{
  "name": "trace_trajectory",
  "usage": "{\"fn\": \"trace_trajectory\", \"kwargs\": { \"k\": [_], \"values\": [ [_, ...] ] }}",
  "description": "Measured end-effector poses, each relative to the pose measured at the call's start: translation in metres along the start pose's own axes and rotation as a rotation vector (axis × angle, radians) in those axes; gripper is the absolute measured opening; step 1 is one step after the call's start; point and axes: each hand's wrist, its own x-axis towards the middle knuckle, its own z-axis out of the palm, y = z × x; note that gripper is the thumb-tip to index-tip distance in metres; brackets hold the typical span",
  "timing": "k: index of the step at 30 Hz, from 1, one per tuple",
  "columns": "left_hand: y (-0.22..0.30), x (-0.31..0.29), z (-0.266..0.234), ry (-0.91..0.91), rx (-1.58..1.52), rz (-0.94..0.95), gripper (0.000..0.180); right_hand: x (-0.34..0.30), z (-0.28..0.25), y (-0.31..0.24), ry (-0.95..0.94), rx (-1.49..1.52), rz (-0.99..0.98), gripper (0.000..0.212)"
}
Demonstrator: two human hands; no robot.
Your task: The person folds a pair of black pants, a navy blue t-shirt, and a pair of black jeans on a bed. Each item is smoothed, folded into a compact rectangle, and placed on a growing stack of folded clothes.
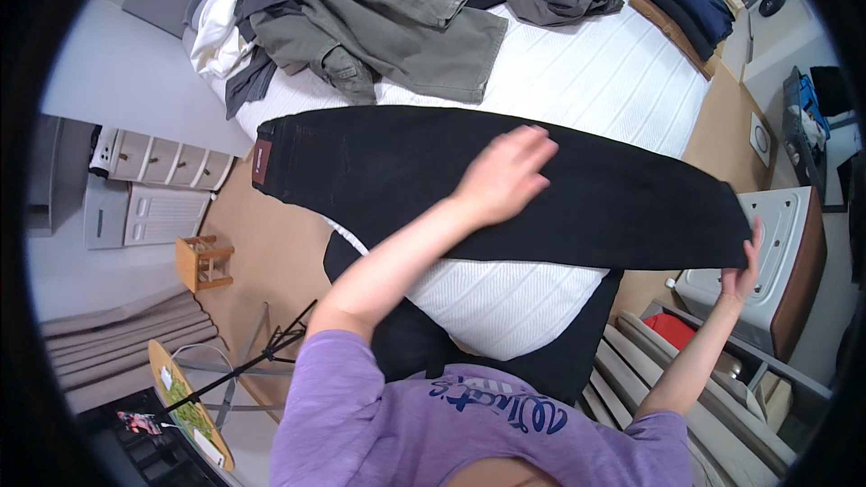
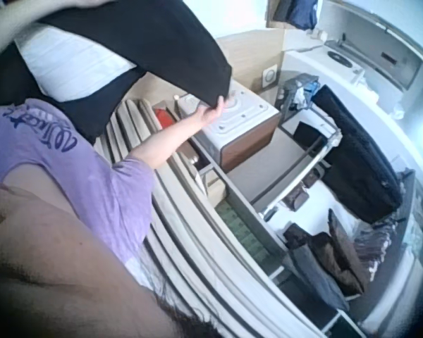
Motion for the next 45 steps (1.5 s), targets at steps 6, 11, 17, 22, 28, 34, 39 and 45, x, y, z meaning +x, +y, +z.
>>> {"fn": "trace_trajectory", "kwargs": {
  "k": [6,11,17,22,28,34,39,45],
  "values": [
    [0.126,0.022,0.104,-0.186,-1.133,-0.295,0.07,-0.024,0.25,-0.063,-0.141,-0.409,-0.397,0.065],
    [0.118,-0.006,0.06,0.061,-2.348,-0.685,0.061,-0.064,0.418,0.041,-0.728,-0.918,-0.646,0.057],
    [0.003,-0.134,-0.108,0.579,-2.145,-0.883,0.087,-0.153,0.459,0.148,-1.141,-1.015,-0.61,0.068],
    [-0.044,-0.161,-0.13,0.31,-1.44,-1.192,0.08,-0.213,0.404,0.217,-1.274,-1.131,-0.314,0.049],
    [-0.054,-0.106,-0.115,0.206,-0.502,-1.217,0.083,-0.224,0.381,0.254,-1.145,-1.152,-0.528,0.054],
    [0.028,-0.028,-0.174,0.365,-1.122,-0.554,0.053,-0.214,0.4,0.258,-0.9,-1.067,-0.574,0.056],
    [0.132,0.054,-0.233,0.175,-0.809,-0.306,0.024,-0.16,0.424,0.26,-0.699,-1.139,-0.583,0.059],
    [0.208,0.113,-0.238,0.362,-1.004,-0.013,0.025,-0.077,0.363,0.201,-0.367,0.013,-0.193,0.064]
  ]
}}
